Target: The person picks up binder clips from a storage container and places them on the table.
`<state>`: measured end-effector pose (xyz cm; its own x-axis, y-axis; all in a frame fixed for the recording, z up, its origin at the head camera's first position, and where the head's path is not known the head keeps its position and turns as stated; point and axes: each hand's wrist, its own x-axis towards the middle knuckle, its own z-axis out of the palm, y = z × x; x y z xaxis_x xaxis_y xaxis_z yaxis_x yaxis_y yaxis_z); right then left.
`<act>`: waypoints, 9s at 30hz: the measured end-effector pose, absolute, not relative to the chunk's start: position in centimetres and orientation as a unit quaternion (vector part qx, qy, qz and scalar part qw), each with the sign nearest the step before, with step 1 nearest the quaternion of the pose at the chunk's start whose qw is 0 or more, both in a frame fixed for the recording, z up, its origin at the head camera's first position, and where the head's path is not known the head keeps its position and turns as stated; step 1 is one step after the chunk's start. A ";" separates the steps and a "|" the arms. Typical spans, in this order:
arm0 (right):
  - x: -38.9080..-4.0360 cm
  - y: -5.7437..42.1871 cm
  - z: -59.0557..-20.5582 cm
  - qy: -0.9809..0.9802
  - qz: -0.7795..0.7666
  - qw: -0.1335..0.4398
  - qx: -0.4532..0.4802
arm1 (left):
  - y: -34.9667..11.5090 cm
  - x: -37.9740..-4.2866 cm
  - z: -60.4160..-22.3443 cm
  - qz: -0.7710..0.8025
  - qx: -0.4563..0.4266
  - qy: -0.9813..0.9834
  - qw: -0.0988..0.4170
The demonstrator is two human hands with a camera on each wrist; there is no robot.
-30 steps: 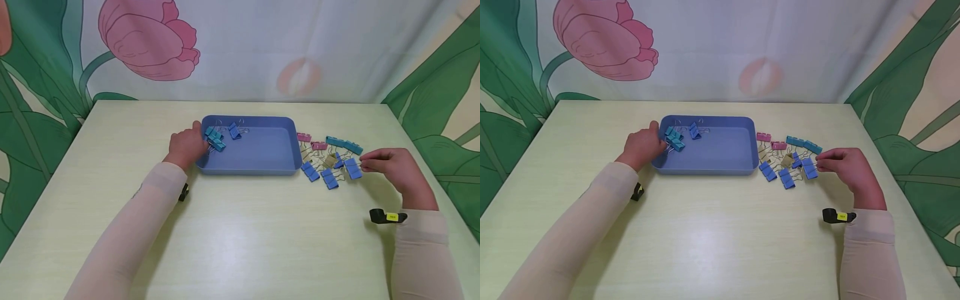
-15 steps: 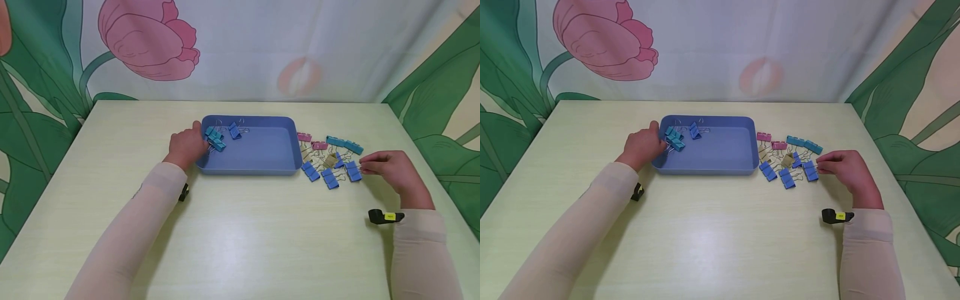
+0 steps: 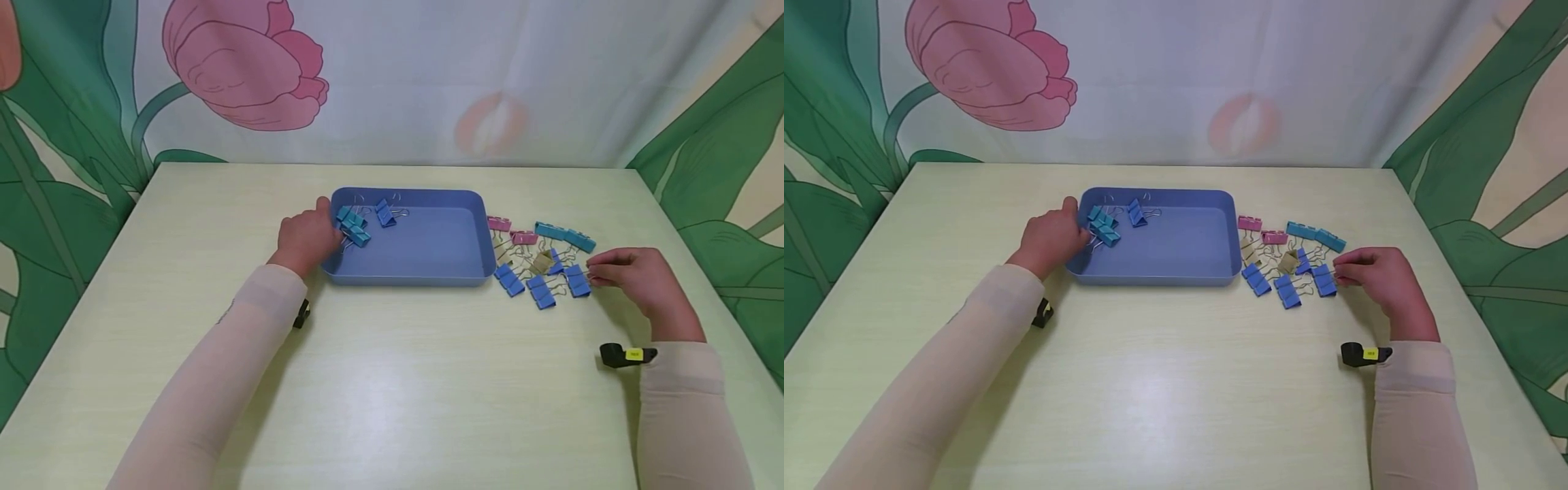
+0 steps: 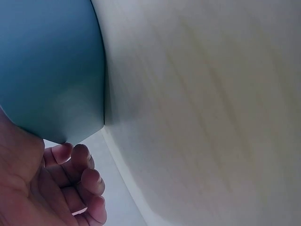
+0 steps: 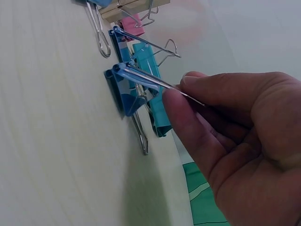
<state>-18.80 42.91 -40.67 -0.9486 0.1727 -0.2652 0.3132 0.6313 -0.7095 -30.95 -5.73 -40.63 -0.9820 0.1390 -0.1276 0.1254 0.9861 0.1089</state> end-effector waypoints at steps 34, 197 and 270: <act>-18.7 41.3 -38.5 0.951 -0.284 -0.008 0.118 | -5.6 -30.6 -40.1 0.053 0.065 0.994 0.071; -29.2 18.1 -37.6 0.899 -0.436 -0.034 -0.018 | -5.4 -30.9 -40.5 0.071 0.054 0.994 0.062; -32.5 35.0 -36.9 0.968 -0.243 0.070 0.002 | -5.9 -31.1 -40.9 0.062 0.058 0.994 0.066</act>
